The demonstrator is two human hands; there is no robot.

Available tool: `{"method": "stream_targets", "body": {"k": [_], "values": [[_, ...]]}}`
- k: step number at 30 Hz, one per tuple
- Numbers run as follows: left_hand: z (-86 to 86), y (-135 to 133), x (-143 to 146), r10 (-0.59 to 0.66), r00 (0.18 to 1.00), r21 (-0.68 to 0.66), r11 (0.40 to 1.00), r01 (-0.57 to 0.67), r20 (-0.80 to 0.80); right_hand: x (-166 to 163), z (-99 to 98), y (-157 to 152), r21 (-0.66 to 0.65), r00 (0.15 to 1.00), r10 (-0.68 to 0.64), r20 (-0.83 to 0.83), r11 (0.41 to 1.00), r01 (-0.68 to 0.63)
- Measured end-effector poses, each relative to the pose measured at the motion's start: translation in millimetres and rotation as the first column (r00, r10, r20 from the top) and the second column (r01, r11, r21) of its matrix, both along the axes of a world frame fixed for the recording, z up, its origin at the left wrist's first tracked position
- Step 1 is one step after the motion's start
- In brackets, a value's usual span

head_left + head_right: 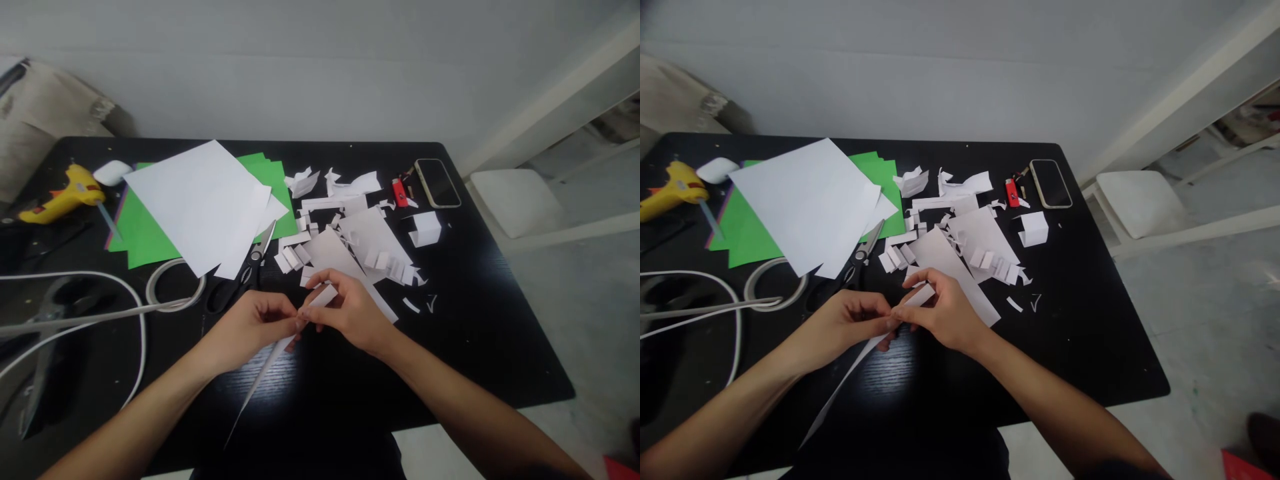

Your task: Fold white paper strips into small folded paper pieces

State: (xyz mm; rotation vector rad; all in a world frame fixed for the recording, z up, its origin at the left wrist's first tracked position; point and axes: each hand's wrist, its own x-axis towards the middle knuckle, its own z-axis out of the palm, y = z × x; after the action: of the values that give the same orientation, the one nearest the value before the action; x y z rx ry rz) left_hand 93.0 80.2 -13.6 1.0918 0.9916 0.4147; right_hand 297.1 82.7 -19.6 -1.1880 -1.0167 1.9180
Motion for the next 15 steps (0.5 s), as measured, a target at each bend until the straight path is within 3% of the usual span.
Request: {"method": "stream_targets", "body": {"k": [8,15], "values": [[3.9,2.2,-0.5,-0.013,1.0,0.037,0.999,0.014,-0.017,2.4,0.5,1.7,-0.04,0.999,-0.036,0.011,0.999,0.037],[4.7,1.0,0.9,0.026,0.999,0.045,0.999,-0.024,-0.035,1.8,-0.5,-0.1,0.006,0.998,-0.056,0.013,0.998,0.056]]}}
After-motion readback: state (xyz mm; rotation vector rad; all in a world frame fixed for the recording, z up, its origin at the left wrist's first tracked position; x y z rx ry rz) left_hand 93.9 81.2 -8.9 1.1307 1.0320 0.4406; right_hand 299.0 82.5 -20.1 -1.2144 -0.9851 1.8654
